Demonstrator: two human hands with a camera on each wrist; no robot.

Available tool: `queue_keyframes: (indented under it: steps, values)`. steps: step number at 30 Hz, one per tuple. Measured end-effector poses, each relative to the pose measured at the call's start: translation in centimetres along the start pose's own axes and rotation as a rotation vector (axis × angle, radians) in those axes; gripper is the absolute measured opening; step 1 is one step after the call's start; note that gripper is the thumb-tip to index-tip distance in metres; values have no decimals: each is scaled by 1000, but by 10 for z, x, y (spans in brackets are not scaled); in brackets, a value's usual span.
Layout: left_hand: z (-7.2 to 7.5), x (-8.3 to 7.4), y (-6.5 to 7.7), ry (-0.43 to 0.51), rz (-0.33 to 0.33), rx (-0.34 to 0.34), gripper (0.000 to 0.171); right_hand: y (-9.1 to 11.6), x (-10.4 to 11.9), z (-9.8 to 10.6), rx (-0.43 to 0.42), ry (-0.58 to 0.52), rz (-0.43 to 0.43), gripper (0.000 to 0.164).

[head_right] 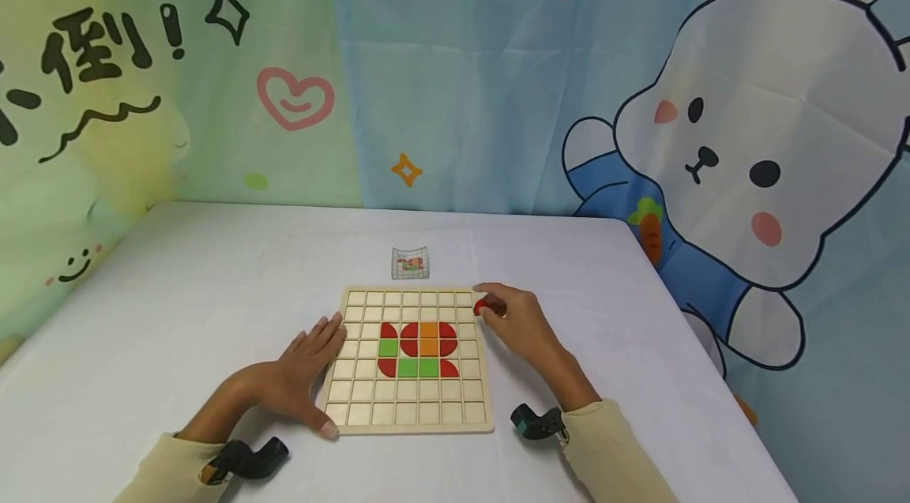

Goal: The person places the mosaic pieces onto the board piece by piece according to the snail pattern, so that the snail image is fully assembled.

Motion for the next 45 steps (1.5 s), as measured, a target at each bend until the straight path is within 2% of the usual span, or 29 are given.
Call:
queue_keyframes:
  steps: [3,6,12,16,19,23,30,37,41,45]
  values:
    - [-3,5,-3,-9,1,-7,142,-3,5,-6,15,-14,6,24]
    - [-5,8,-4,-19,8,-11,142,-6,12,-12,32,-28,31,15]
    - [-8,14,-7,-19,4,-35,144,-14,28,-26,48,-42,108,10]
    - [-7,13,-5,-33,8,-24,144,-20,35,-39,82,-55,47,12]
    - [-3,7,-2,-19,3,-14,142,-24,38,-50,126,-53,-51,13]
    - [2,-2,2,5,-15,-13,139,-27,43,-63,171,-57,-108,14]
    - [3,-2,3,-12,-1,-1,138,-30,59,-78,183,-123,-46,12]
    - [3,-2,1,-17,-1,-5,138,-34,69,-98,243,-157,-37,9]
    - [3,-1,1,-19,-3,-6,138,-37,77,-105,253,-162,-10,8]
    - [3,-1,2,-21,-6,-8,138,-40,81,-109,253,-179,-18,9]
Point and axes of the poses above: each hand's wrist, its own y-axis away from the middle knuckle, its own z-axis out of the back of the hand, x = y × z, the point moved 8 cm from there along -y, towards the middle knuckle, and after that the axes turned 1 degree about -x, right-handed, at the moved point
